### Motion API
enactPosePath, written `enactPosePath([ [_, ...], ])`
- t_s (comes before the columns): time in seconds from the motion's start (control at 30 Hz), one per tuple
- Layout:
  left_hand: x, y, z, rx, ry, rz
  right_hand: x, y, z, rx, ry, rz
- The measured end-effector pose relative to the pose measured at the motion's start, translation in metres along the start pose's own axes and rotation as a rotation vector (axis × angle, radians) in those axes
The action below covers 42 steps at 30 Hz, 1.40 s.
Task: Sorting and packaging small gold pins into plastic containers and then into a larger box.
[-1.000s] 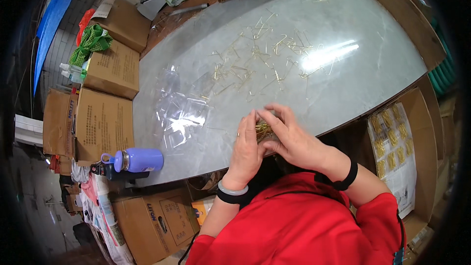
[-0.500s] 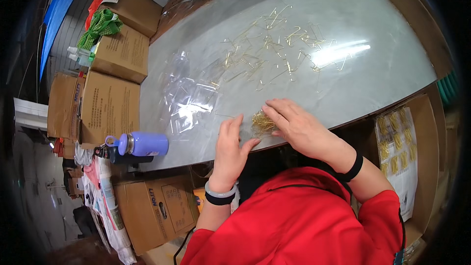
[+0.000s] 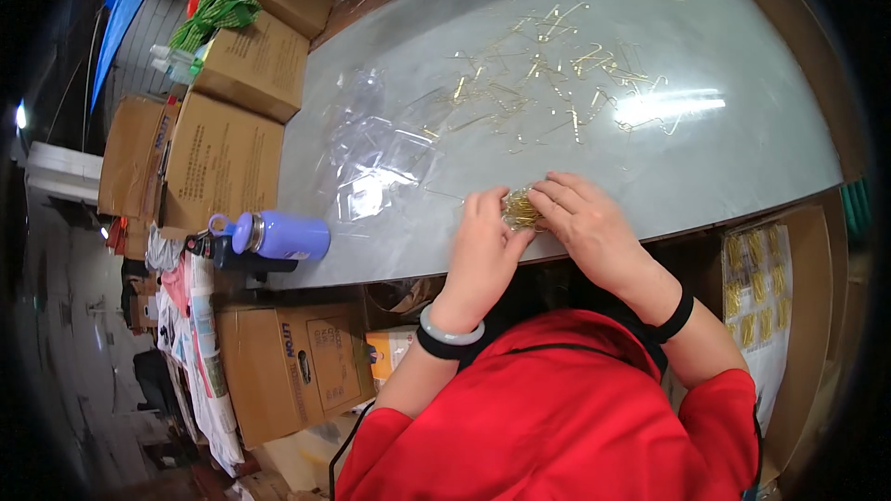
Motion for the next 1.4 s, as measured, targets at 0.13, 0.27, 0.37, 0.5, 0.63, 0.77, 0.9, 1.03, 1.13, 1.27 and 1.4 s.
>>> enactPosePath([
  [0.13,0.005,0.003,-0.007,-0.050,0.068,-0.077,0.005,-0.003,0.001,-0.090,0.028,0.040],
  [0.27,0.054,-0.016,-0.007,0.047,-0.200,0.091,0.002,-0.005,0.004,-0.104,0.041,0.051],
  [0.37,0.078,-0.090,-0.025,-0.152,-0.134,-0.268,0.001,-0.008,0.006,-0.116,0.011,0.086],
  [0.5,0.059,-0.104,-0.047,-0.122,-0.020,-0.657,-0.004,-0.008,0.008,-0.150,0.032,0.045],
  [0.63,0.061,-0.089,-0.063,-0.047,0.010,-0.737,-0.007,-0.013,0.010,-0.196,0.052,0.026],
  [0.77,0.013,-0.124,-0.043,-0.208,0.137,-0.516,-0.007,-0.011,0.010,-0.209,0.051,-0.001],
  [0.9,0.015,-0.118,-0.008,-0.217,0.133,-0.221,-0.010,-0.009,0.011,-0.199,0.067,0.004],
  [1.03,0.047,-0.095,0.021,-0.146,0.096,-0.113,-0.007,-0.010,0.011,-0.188,0.066,-0.004],
  [1.13,0.075,-0.106,0.042,-0.346,-0.119,0.121,-0.006,-0.009,0.010,-0.179,0.068,0.007],
  [1.27,0.103,-0.107,0.063,-0.483,-0.439,-0.008,-0.007,-0.009,0.009,-0.168,0.081,0.051],
  [1.4,0.092,-0.084,0.040,-0.290,-0.412,-0.218,-0.004,-0.007,0.007,-0.163,0.050,0.067],
])
Point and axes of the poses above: each hand's wrist, its own z-axis away from the middle knuckle, its own y-axis out of the palm, x = y × z, the point moved 10 cm from there along -z, towards the middle knuckle, and after that the axes turned 7 degrees about -z, right-handed, at the moved point
